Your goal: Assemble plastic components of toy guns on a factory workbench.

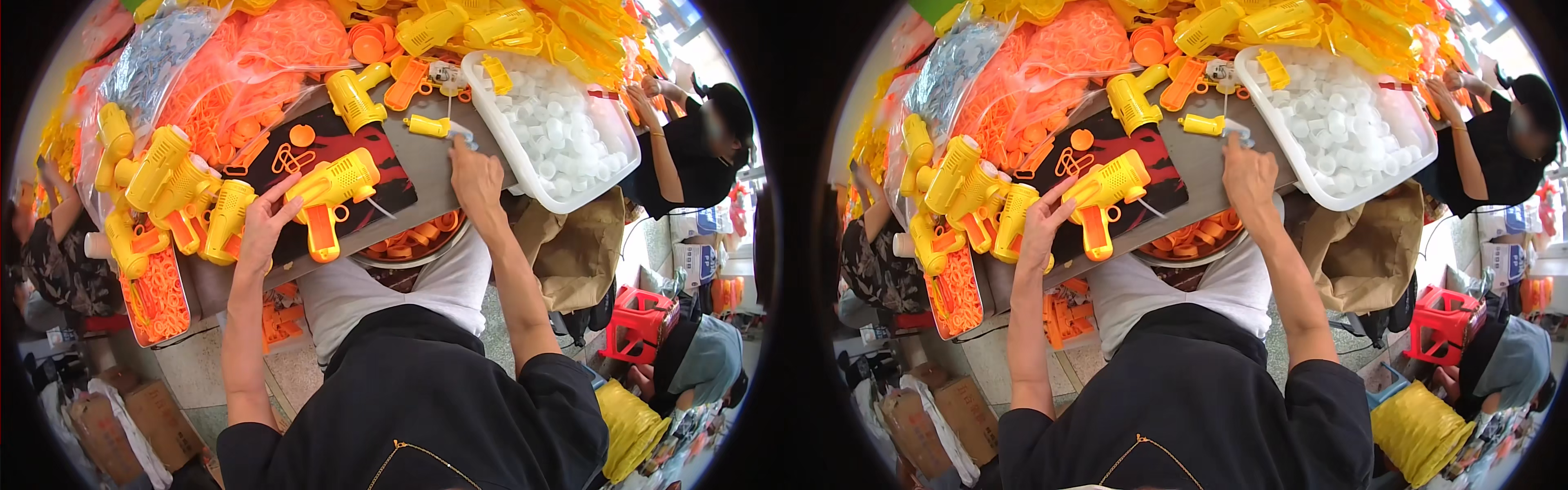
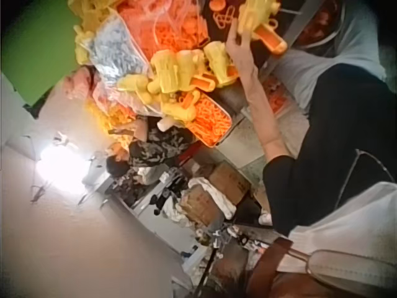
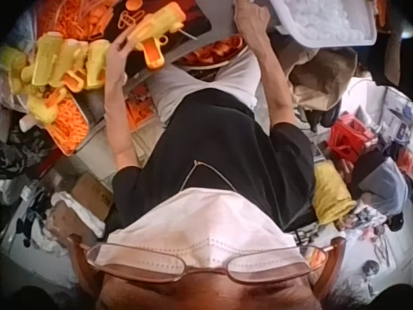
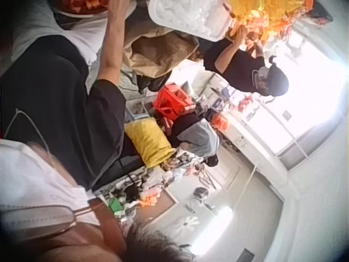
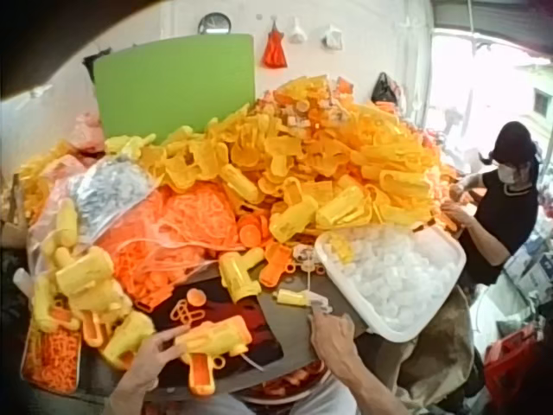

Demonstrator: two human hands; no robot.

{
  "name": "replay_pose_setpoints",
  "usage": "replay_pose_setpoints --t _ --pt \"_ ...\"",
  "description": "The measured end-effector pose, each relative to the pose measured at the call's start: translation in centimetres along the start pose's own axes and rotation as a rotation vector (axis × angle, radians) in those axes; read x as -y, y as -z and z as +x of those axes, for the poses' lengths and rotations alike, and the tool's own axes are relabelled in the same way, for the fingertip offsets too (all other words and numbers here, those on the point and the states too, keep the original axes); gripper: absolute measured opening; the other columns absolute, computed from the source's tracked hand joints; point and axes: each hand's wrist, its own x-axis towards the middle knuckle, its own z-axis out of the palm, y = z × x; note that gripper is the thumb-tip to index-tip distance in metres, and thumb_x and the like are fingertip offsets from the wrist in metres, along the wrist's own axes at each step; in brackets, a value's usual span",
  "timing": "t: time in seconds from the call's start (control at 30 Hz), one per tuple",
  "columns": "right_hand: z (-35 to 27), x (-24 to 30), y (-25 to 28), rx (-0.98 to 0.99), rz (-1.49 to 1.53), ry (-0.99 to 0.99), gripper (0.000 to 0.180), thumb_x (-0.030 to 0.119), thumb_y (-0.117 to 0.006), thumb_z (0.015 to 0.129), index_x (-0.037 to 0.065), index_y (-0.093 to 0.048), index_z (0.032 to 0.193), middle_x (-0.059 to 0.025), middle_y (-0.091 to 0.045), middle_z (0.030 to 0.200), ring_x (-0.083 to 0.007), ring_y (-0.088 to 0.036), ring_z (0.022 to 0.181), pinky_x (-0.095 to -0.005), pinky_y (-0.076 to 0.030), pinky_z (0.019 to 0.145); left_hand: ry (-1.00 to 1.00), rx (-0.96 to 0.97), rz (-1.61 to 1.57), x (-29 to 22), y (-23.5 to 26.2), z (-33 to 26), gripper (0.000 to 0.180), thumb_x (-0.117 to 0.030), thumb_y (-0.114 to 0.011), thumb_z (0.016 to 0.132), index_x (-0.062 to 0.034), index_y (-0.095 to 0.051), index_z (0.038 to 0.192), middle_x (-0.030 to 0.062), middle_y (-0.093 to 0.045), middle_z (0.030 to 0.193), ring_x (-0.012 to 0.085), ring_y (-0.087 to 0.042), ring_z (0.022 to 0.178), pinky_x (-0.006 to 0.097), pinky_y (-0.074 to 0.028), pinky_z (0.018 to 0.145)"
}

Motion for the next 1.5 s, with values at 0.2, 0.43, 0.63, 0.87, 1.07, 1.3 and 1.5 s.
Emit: replay_pose_setpoints --t 0.2,0.43,0.63,0.87,1.07,1.3,1.5 --pt "-3.2 -0.2 1.5 0.011 0.268 0.214 0.023 0.01 -0.065 0.094 0.006 -0.069 0.116 -0.0102 -0.061 0.085 -0.0289 -0.063 0.079 -0.0433 -0.045 0.065 -0.002 0.033 0.014 -0.5 1.7 0.9 0.05 -0.013 -0.068 0.096 0.0034 -0.054 0.141 0.0097 -0.064 0.13 0.0123 -0.06 0.116 0.026 -0.043 0.104" --pt "-1.3 -0.6 0.9 -0.111 0.428 0.028 0.022 0.017 -0.073 0.089 0.004 -0.068 0.105 -0.011 -0.06 0.095 -0.0262 -0.062 0.088 -0.0397 -0.047 0.079 -0.013 0.054 0.042 0.0 1.5 1.5 0.046 -0.014 -0.065 0.098 0.0011 -0.056 0.141 0.0068 -0.063 0.131 0.0097 -0.058 0.114 0.024 -0.042 0.102" --pt "-0.8 -0.5 0.3 0.05 0.388 -0.119 0.025 0.027 -0.079 0.083 0.009 -0.067 0.094 -0.0054 -0.057 0.106 -0.0261 -0.052 0.11 -0.0432 -0.035 0.094 -0.04 0.021 0.032 0.5 1.1 1.4 0.045 -0.013 -0.065 0.098 -0.0004 -0.057 0.141 0.005 -0.063 0.132 0.0088 -0.057 0.114 0.023 -0.042 0.102" --pt "0.8 -1.3 1.6 0.208 0.895 -0.21 0.015 0.007 -0.073 0.088 0.0 -0.066 0.098 -0.0002 -0.066 0.076 -0.0071 -0.058 0.069 -0.0246 -0.046 0.065 -0.023 -0.005 0.052 -0.2 -0.1 1.1 0.047 -0.015 -0.066 0.098 -0.0001 -0.056 0.141 0.0063 -0.064 0.13 0.0098 -0.059 0.114 0.024 -0.044 0.102" --pt "1.3 -1.4 2.3 0.204 0.868 -0.239 0.016 0.008 -0.07 0.091 -0.003 -0.07 0.103 -0.0035 -0.07 0.084 -0.0079 -0.062 0.078 -0.0243 -0.05 0.075 -0.11 0.011 0.032 0.2 -1.3 2.1 0.047 -0.013 -0.069 0.096 -0.0004 -0.057 0.139 0.0068 -0.064 0.129 0.012 -0.059 0.116 0.025 -0.045 0.103" --pt "0.6 -0.7 2.8 0.098 0.688 -0.136 0.015 0.011 -0.068 0.094 -0.004 -0.068 0.097 -0.0012 -0.067 0.082 -0.0081 -0.059 0.077 -0.0259 -0.048 0.071 -0.568 -0.214 0.655 -1.6 -2.1 1.2 0.033 -0.006 -0.078 0.083 -0.0022 -0.067 0.114 0.011 -0.068 0.112 0.0238 -0.063 0.114 0.035 -0.051 0.098" --pt "0.7 0.2 2.6 0.075 1.008 -0.175 0.016 0.017 -0.066 0.1 0.001 -0.065 0.098 0.006 -0.057 0.079 -0.0036 -0.048 0.07 -0.0194 -0.04 0.064 -0.694 -0.228 0.911 -2.3 -2.3 0.9 0.024 -0.012 -0.079 0.078 -0.0057 -0.07 0.1 0.008 -0.07 0.102 0.0288 -0.067 0.097 0.037 -0.052 0.088"
